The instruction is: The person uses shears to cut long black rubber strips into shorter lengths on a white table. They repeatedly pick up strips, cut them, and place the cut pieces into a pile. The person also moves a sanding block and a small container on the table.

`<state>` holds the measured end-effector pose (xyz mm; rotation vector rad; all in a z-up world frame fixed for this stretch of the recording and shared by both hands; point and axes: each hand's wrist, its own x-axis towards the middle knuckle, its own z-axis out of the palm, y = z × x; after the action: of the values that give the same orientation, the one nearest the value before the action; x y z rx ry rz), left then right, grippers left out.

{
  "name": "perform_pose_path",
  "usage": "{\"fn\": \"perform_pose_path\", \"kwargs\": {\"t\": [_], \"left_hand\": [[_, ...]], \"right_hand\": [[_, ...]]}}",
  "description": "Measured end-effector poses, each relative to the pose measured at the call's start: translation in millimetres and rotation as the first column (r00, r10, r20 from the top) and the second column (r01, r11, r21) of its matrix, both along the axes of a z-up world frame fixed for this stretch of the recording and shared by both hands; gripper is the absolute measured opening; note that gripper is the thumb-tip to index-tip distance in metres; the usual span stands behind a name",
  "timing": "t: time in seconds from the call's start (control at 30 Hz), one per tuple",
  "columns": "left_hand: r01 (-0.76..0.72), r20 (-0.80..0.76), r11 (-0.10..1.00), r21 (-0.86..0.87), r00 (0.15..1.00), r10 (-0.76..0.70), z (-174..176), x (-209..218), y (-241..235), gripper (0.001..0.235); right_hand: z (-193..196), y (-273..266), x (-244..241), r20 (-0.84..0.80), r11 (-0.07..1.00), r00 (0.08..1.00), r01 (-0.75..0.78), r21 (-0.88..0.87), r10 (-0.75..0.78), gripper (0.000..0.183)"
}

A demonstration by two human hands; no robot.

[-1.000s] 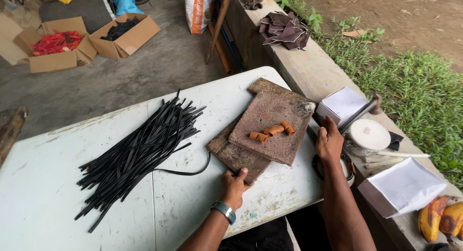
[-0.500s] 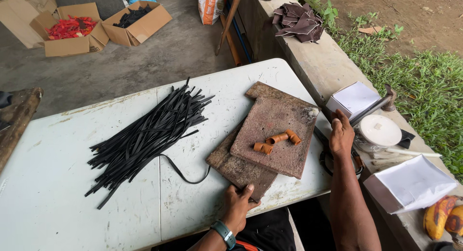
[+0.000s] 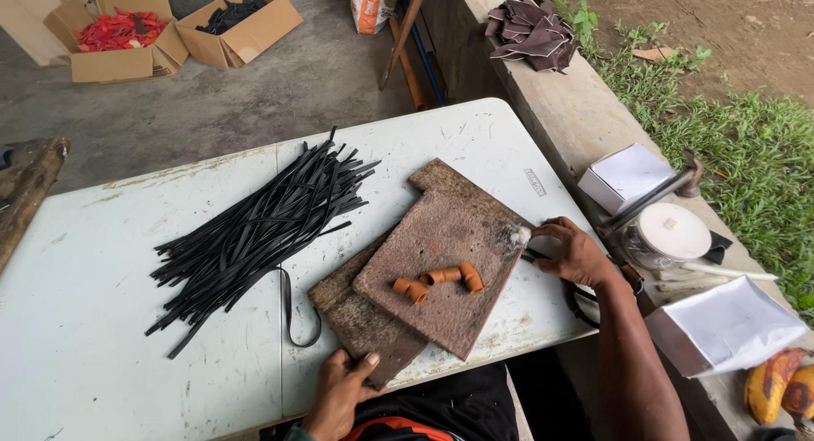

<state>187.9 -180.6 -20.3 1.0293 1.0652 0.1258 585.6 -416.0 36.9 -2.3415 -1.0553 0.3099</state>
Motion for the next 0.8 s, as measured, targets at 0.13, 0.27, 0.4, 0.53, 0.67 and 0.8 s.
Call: {"fn": "perform_pose_path", "kwargs": {"t": [0.13, 0.27, 0.4, 0.53, 0.67, 0.8], "left_hand": [[0.008, -0.122, 0.999, 0.045, 0.993, -0.002, 6.9, -10.3, 13.7, 0.036], [-0.017, -0.106, 0.999, 0.037, 0.994, 0.020, 1.5, -23.8, 25.9, 0.036], [-0.044, -0.035, 0.998, 0.046, 0.998, 0.046, -10.0, -33.2, 49.1, 0.035], [-0.040, -0.058, 0.996, 0.085, 0.997, 0.045, -18.7, -42.4, 84.4, 0.033], [-0.038, -0.091, 0.995, 0.090, 0.995, 0.046, -19.9, -49.1, 111.0, 0.032], [-0.016, -0.181, 0.992, 0.129, 0.983, 0.039, -12.6, -48.2, 118.3, 0.033]], "right_hand": [[13.7, 7.3, -7.6, -0.034, 0.998, 0.997, -0.067, -0.012, 0.066, 0.064], [21.2, 9.8, -23.3, 0.108, 0.994, 0.988, -0.108, -0.027, 0.110, 0.059], [24.3, 5.9, -34.5, 0.222, 0.989, 0.965, -0.128, -0.076, 0.142, 0.061], [19.4, 3.8, -40.6, 0.307, 0.984, 0.935, -0.161, -0.079, 0.178, 0.029], [17.5, 7.7, -43.5, 0.317, 0.976, 0.923, -0.199, -0.086, 0.216, 0.025], [18.1, 12.8, -50.9, 0.319, 0.976, 0.922, -0.203, -0.085, 0.219, 0.028]]}}
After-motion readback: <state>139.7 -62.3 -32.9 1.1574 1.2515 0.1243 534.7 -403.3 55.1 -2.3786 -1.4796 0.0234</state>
